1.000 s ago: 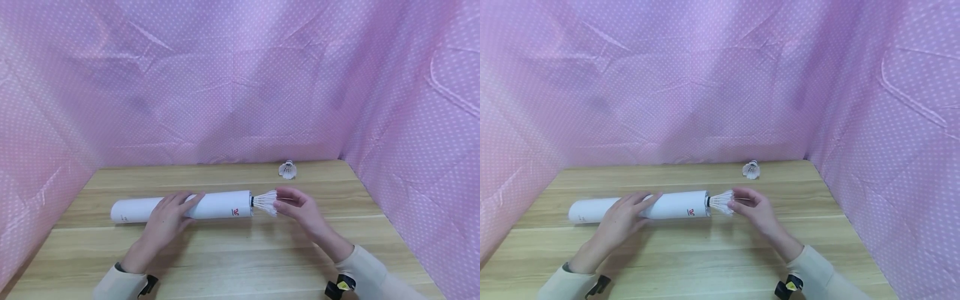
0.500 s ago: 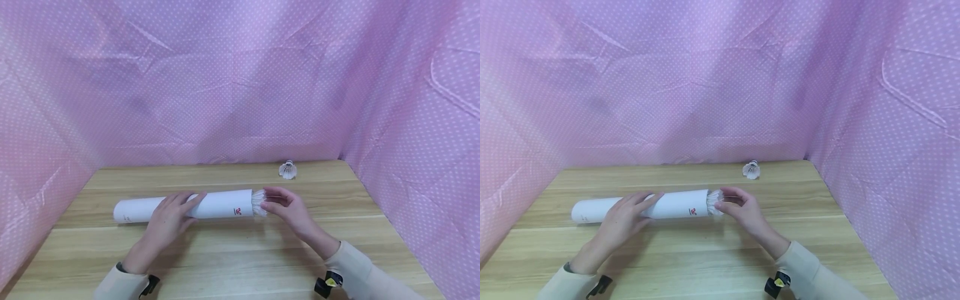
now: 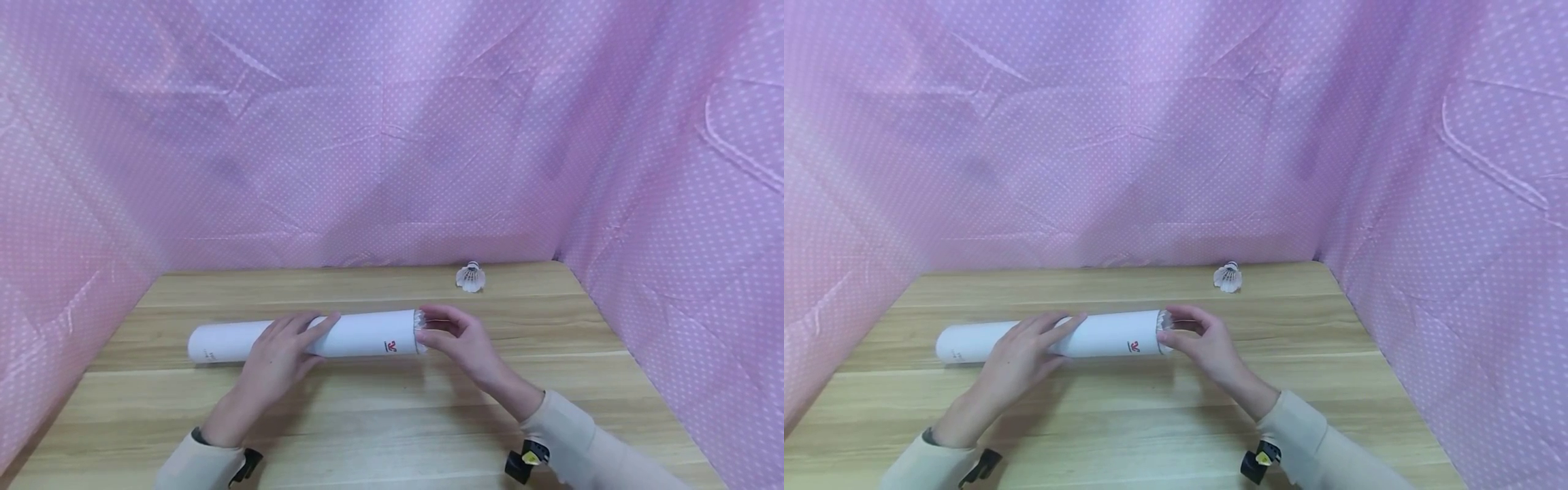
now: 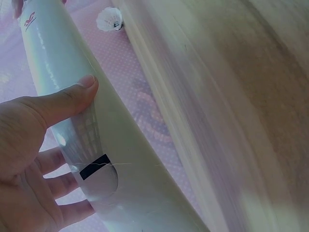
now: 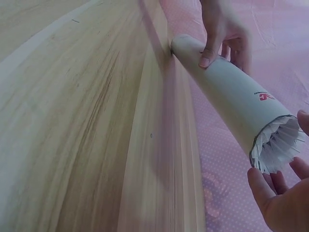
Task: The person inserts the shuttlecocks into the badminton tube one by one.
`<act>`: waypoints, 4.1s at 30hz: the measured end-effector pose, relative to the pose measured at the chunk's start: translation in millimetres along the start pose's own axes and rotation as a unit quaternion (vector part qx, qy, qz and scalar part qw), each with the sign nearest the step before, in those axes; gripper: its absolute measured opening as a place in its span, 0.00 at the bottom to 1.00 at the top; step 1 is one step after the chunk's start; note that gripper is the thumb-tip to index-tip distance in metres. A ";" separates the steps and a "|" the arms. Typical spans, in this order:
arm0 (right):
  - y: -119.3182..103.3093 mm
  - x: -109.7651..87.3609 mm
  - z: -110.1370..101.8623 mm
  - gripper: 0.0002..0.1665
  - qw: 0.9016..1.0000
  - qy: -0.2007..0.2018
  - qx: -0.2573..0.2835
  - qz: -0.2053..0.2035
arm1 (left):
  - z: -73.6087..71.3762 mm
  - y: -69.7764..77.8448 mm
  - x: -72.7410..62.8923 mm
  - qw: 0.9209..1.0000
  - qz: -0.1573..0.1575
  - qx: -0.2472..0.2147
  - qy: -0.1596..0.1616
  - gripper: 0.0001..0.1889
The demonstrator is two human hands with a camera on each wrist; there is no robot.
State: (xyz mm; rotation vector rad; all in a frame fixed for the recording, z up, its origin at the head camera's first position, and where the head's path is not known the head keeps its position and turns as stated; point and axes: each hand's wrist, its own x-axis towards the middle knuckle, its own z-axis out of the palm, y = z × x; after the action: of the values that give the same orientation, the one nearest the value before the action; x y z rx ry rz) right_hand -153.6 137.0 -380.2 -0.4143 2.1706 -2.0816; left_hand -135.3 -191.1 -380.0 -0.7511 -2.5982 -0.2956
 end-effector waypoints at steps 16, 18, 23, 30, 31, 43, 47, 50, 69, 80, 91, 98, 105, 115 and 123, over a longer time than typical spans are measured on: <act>0.3 0.3 -1.4 0.31 1.000 -0.011 0.010 0.017 | -2.1 -2.7 -1.2 1.000 0.001 -0.001 0.003 0.45; 0.4 0.1 -1.5 0.31 1.000 -0.012 0.008 0.018 | -1.9 -2.4 -1.2 1.000 0.002 -0.001 0.003 0.45; 0.2 0.0 -0.3 0.31 1.000 -0.014 -0.001 0.014 | -1.4 -1.3 -1.3 1.000 0.003 0.003 0.001 0.45; 1.5 1.4 3.2 0.31 1.000 -0.014 0.001 0.011 | -2.0 1.9 0.1 1.000 0.005 0.009 0.003 0.45; 1.9 1.7 3.5 0.31 1.000 -0.014 0.000 0.010 | -2.3 2.0 0.1 1.000 0.005 0.010 0.002 0.45; 3.4 1.3 -2.7 0.30 1.000 -0.025 0.005 0.018 | -1.9 0.5 0.2 1.000 0.002 0.007 -0.006 0.45; 3.3 1.0 -4.1 0.30 0.999 -0.028 0.007 0.018 | -1.3 0.6 0.4 1.000 0.002 0.007 -0.007 0.46; 3.3 1.1 -4.6 0.29 0.999 -0.027 0.007 0.021 | -1.0 1.1 0.9 1.000 0.003 0.007 -0.006 0.46; 2.4 6.6 1.0 0.28 0.999 -0.028 0.024 0.028 | -2.6 -0.1 2.6 0.999 0.019 0.012 0.023 0.45; 1.8 10.3 -0.2 0.30 0.999 -0.039 0.025 0.026 | -2.4 -2.6 2.5 0.999 0.023 0.008 0.028 0.46; 1.5 10.7 -0.1 0.30 0.999 -0.047 0.016 0.021 | -2.9 -5.1 1.9 0.999 0.024 0.006 0.030 0.45; 5.9 15.8 -4.5 0.27 1.000 -0.014 -0.016 0.006 | -1.7 -6.1 0.3 0.999 0.022 0.004 0.030 0.45; 20.7 28.2 -18.0 0.27 0.998 0.032 -0.052 -0.008 | -1.4 -6.7 -0.7 0.999 0.023 0.006 0.028 0.45; 40.6 54.4 -44.8 0.29 0.990 0.125 -0.068 0.025 | -1.2 -4.9 -1.5 1.000 0.013 0.006 0.019 0.46; 57.6 77.8 -66.1 0.33 0.966 0.219 -0.135 0.034 | -1.0 -4.1 -2.1 1.000 0.013 0.007 0.019 0.46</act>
State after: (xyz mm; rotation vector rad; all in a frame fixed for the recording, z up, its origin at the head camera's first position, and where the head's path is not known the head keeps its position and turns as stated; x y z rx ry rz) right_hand -252.4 181.3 -424.9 0.1180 2.6821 -1.9925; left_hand -135.6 -195.9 -380.4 -0.7655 -2.5505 -0.2804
